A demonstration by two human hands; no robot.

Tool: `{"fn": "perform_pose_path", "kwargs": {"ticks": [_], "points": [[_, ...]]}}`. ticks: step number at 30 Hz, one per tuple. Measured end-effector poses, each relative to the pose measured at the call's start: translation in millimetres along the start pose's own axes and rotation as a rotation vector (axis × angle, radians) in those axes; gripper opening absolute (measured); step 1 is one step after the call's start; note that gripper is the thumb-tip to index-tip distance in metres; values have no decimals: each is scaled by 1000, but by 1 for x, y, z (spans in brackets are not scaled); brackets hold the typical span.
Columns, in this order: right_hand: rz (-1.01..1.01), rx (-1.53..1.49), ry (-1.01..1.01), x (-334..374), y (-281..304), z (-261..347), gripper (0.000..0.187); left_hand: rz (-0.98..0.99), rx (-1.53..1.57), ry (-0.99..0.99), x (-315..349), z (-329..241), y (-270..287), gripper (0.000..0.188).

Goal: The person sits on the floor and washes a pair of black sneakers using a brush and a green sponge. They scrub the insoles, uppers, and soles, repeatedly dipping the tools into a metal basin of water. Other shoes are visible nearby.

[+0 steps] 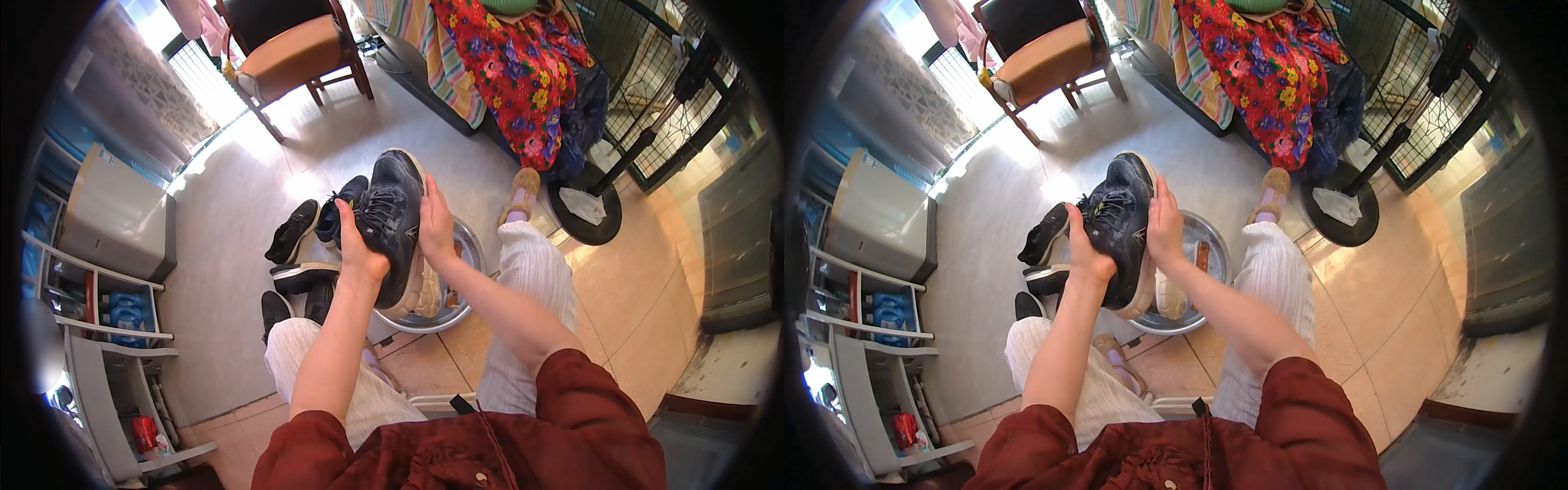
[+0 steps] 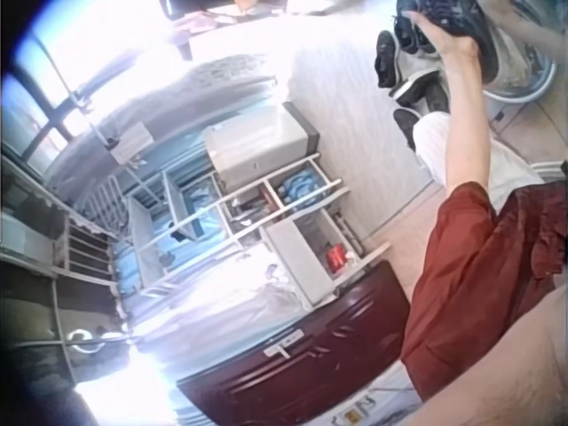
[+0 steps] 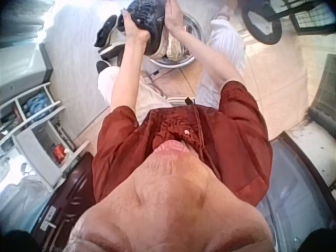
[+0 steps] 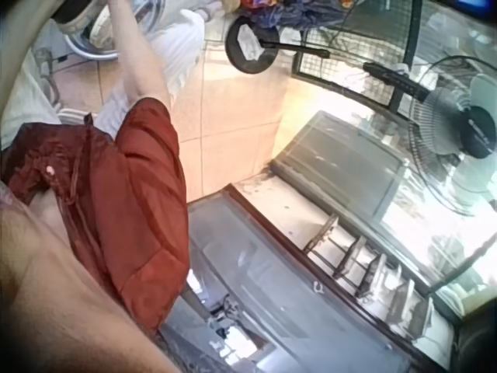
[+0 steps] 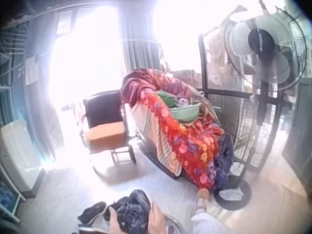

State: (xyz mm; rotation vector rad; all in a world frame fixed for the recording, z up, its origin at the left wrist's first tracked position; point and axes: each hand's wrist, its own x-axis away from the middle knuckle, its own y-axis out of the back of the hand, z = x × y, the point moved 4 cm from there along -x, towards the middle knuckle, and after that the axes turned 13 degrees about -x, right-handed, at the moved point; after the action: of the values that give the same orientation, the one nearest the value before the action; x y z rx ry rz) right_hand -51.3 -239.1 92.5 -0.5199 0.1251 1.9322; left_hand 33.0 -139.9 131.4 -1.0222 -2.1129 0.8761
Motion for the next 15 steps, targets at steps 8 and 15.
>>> {"fn": "perform_pose_path", "kwargs": {"ticks": [8,15], "points": [[135,-158,-93,-78,10,-19,37,75,0,106,6,19,-19,70],[317,-120,-125,-103,18,-23,37,40,-317,235,18,30,-11,36]]}}
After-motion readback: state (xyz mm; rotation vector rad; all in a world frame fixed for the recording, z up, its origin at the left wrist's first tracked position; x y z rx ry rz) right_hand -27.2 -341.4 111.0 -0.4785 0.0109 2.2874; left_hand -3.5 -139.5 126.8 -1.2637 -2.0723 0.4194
